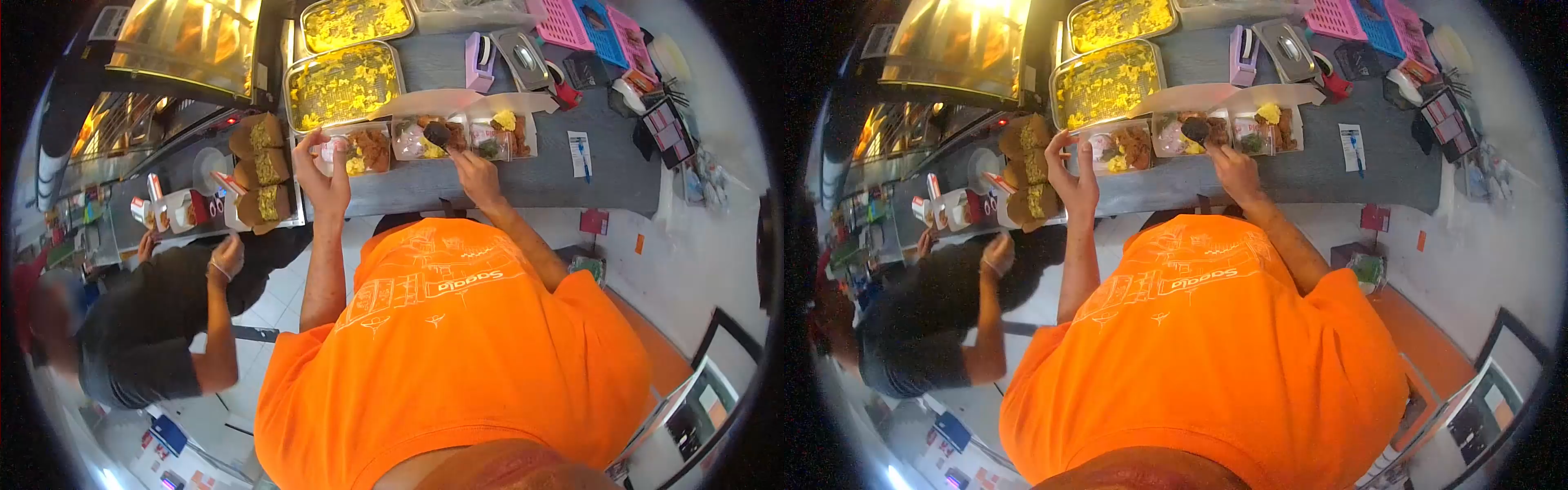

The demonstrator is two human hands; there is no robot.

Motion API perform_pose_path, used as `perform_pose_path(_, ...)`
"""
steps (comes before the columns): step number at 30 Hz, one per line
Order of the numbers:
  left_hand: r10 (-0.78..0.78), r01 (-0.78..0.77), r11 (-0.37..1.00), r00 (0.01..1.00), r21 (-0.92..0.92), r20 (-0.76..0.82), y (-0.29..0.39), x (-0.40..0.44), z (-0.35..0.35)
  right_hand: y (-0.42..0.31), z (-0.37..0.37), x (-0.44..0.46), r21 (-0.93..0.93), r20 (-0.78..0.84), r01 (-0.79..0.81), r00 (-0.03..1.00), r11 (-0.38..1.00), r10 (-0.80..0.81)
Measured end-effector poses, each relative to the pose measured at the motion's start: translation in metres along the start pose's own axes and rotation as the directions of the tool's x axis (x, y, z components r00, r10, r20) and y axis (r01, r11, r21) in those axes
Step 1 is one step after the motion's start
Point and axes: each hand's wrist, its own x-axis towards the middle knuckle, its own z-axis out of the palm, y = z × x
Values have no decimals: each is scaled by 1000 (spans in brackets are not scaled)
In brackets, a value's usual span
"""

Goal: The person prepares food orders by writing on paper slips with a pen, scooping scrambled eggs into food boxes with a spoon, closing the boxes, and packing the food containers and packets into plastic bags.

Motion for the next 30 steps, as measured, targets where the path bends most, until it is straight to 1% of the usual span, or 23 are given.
perform_pose_path(3, -38, 40, 998, 999, 58, -39, 1, -28, 1, 13, -7, -2, 195, -19, 7, 1000, 981, -3)
perform_pose_path(4, -35, 38, 998, 998, 50, -51, -3, -38, 2, 17, -9, 1, 261, -59, -1, 998, 965, 17)
perform_pose_path(5, -78, 82, 993, 996, 86, -50, -5, -50, 1, 18, -11, 4, 330, -94, -8, 995, 944, 41)
perform_pose_path(7, -155, 162, 974, 987, 158, -52, -13, -71, -1, 15, -15, 18, 445, -155, -39, 981, 895, 120)
perform_pose_path(8, -238, 249, 957, 967, 149, -85, -22, -83, -1, 12, -19, 28, 491, -177, -67, 969, 869, 174)
perform_pose_path(9, -268, 280, 949, 959, 147, -96, -32, -93, -2, 5, -28, 41, 535, -196, -93, 953, 840, 231)
perform_pose_path(10, -294, 308, 941, 950, 142, -107, -43, -101, -4, -15, -42, 64, 604, -258, -63, 927, 794, 271)
perform_pose_path(12, -377, 389, 914, 920, 114, -109, -53, -106, -11, -25, -42, 119, 864, 56, -272, 888, 424, 457)
perform_pose_path(13, -408, 417, 904, 908, 99, -100, -55, -106, -13, -29, -39, 154, 865, 155, -349, 869, 360, 469)
perform_pose_path(15, -463, 467, 881, 884, 70, -74, -61, -99, -15, -25, -4, 230, 859, 148, -339, 882, 384, 448)
perform_pose_path(16, -439, 442, 894, 897, 80, -52, -67, -94, -16, -14, 30, 262, 780, -32, -235, 911, 580, 412)
perform_pose_path(17, -424, 424, 901, 905, 94, -29, -69, -85, -18, -2, 64, 293, 642, -211, -150, 908, 752, 362)
perform_pose_path(18, -406, 405, 908, 914, 107, -5, -71, -76, -18, 1, 77, 311, 579, -150, -254, 901, 775, 407)
perform_pose_path(19, -389, 384, 916, 921, 119, 22, -71, -65, -18, 5, 80, 327, 438, 136, -501, 858, 747, 496)
perform_pose_path(20, -376, 372, 923, 926, 100, 25, -70, -56, -18, 14, 97, 339, 409, 243, -571, 820, 712, 518)
perform_pose_path(22, -340, 339, 939, 940, 65, 11, -80, -39, -20, 16, 97, 346, 325, 263, -539, 841, 777, 473)
perform_pose_path(23, -328, 327, 944, 944, 46, 23, -86, -34, -20, 20, 88, 335, 258, 188, -441, 896, 860, 403)
perform_pose_path(24, -285, 284, 957, 959, 63, 0, -98, -31, -20, 21, 60, 319, 167, 121, -351, 935, 921, 334)
perform_pose_path(25, -301, 301, 953, 954, -19, 7, -87, -20, -21, 33, 26, 301, 14, 103, -301, 949, 954, 298)
perform_pose_path(26, -285, 285, 958, 959, -27, 8, -85, -15, -23, 37, -23, 275, -99, 66, -303, 948, 948, 310)
perform_pose_path(27, -216, 216, 976, 976, -7, -2, -88, -11, -21, 40, -71, 246, -208, 36, -294, 951, 933, 307)
perform_pose_path(29, -168, 170, 985, 984, -42, 51, -83, 3, -15, 58, -130, 189, -470, 243, -251, 885, 846, 397)
perform_pose_path(30, -135, 141, 986, 989, -90, 62, -74, 10, -8, 71, -137, 158, -566, 327, -207, 832, 798, 448)
